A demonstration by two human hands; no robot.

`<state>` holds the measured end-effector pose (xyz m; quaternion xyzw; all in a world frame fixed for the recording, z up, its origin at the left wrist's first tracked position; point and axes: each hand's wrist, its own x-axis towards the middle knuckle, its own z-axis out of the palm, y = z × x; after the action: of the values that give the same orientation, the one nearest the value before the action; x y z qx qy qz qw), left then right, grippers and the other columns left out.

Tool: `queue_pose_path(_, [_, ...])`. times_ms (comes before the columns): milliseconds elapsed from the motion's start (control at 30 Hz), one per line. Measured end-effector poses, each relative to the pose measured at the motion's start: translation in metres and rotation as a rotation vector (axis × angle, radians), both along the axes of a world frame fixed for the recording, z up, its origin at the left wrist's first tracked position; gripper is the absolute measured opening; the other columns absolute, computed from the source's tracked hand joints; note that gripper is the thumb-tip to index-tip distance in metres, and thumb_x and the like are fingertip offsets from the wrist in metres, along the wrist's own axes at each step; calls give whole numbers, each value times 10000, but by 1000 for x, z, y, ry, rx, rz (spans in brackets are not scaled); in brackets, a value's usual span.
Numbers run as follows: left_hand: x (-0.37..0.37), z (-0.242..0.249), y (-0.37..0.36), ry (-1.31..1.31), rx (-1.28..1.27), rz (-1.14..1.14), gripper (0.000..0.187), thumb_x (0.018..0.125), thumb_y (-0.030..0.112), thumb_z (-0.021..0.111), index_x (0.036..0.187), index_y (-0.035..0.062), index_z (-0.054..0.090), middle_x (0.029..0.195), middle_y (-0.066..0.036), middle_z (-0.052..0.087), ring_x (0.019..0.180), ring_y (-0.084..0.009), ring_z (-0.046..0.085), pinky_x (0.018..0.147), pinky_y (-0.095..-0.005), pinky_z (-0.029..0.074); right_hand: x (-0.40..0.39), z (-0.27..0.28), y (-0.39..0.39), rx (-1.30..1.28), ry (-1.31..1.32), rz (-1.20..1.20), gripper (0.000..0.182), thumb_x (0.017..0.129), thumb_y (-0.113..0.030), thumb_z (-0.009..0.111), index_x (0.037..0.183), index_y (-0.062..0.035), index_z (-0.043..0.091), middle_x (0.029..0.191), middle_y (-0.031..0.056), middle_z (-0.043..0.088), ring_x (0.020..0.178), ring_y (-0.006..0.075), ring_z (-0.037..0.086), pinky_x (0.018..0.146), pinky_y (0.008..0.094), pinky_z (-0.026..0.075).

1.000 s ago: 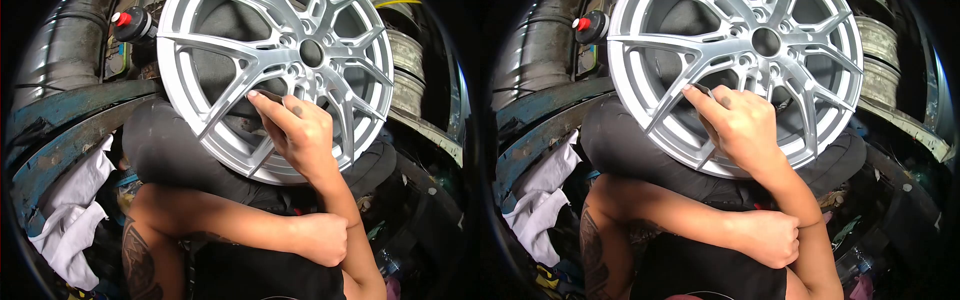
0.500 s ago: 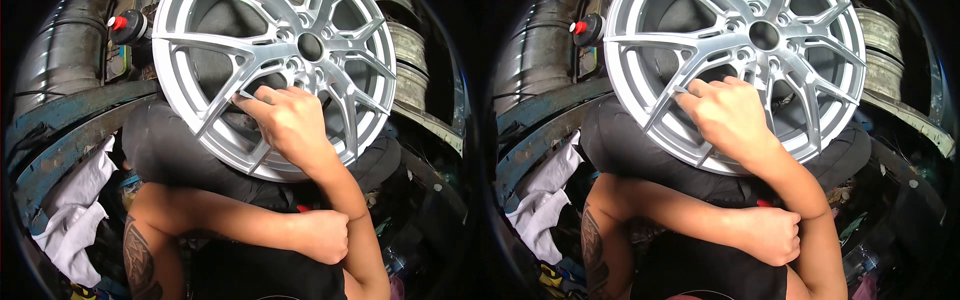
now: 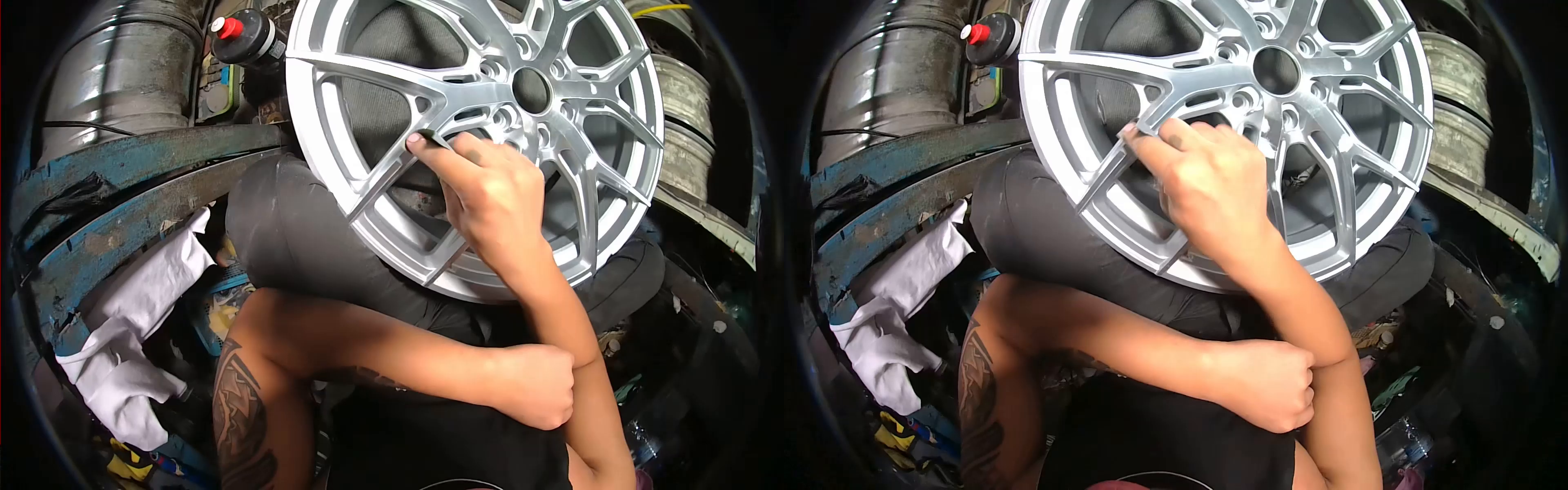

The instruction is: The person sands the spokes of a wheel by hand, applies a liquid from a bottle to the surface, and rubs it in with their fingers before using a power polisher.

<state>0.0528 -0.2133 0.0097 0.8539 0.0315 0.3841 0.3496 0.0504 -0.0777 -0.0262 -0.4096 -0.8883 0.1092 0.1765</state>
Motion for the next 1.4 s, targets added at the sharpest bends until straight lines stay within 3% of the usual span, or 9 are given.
queue_pose_path(100, [-2, 1, 5, -26, -17, 2, 166, 788, 239, 651, 725, 87, 670, 620, 7, 635, 576, -189, 629, 578, -335, 426, 6, -2, 3, -86, -97, 54, 294, 797, -96, 655, 1056, -151, 781, 754, 16, 607, 686, 204, 657, 592, 350, 479])
queue_pose_path(233, [-2, 1, 4, 18, 4, -25, 168, 786, 234, 655, 724, 78, 665, 636, 2, 641, 589, -186, 626, 579, -332, 415, 4, -7, 4, 14, 78, -7, 334, 763, -31, 723, 1070, -148, 783, 728, 40, 572, 618, 258, 601, 566, 391, 474])
queue_pose_path(300, [-2, 0, 6, 26, 13, -57, 169, 780, 231, 660, 725, 71, 664, 644, 2, 639, 598, -181, 623, 578, -330, 406, 12, -19, -4, -140, 108, -33, 396, 748, -29, 727, 1112, -173, 788, 699, 35, 553, 598, 255, 585, 550, 388, 468])
queue_pose_path(400, [-6, 4, 10, 14, 19, -77, 171, 775, 226, 666, 726, 62, 660, 653, 0, 634, 609, -177, 613, 586, -326, 397, 25, 4, -12, -108, -25, 48, 370, 789, -120, 660, 1140, -160, 770, 783, -9, 627, 672, 184, 651, 597, 349, 512])
queue_pose_path(533, [-8, 7, 8, 15, 23, -87, 173, 770, 225, 665, 725, 58, 656, 650, 2, 623, 601, -176, 594, 599, -321, 395, 14, -6, -3, 20, 62, 53, 373, 803, -134, 648, 1157, -141, 767, 758, -17, 623, 664, 163, 635, 596, 323, 474])
queue_pose_path(1067, [-9, 9, 10, 76, 21, -86, 189, 802, 227, 646, 744, 51, 682, 653, -9, 638, 604, -192, 604, 601, -336, 398, 12, -9, -10, -91, -62, 124, 294, 806, -126, 671, 1079, -133, 779, 747, -20, 613, 616, 146, 609, 557, 309, 435])
queue_pose_path(1200, [-6, 8, 5, 110, -25, -114, 184, 804, 223, 650, 751, 51, 688, 664, -8, 652, 617, -196, 623, 599, -338, 403, 6, 1, 4, 91, 13, 61, 318, 795, -113, 666, 1090, -138, 779, 744, -7, 602, 628, 143, 617, 562, 307, 414])
queue_pose_path(1233, [-5, 7, 6, 117, -20, -114, 182, 806, 221, 651, 751, 52, 688, 667, -8, 656, 623, -197, 629, 599, -338, 404, 9, -9, 5, -21, -102, 70, 457, 756, -61, 719, 1194, -180, 771, 720, 8, 549, 612, 200, 578, 567, 339, 434])
queue_pose_path(1400, [-5, 4, 8, 118, 4, -84, 165, 816, 223, 651, 760, 74, 695, 675, -1, 666, 647, -193, 651, 612, -339, 422, 9, 0, -3, 11, 53, 34, 407, 768, -74, 726, 1161, -169, 773, 732, 38, 564, 622, 225, 597, 573, 362, 471])
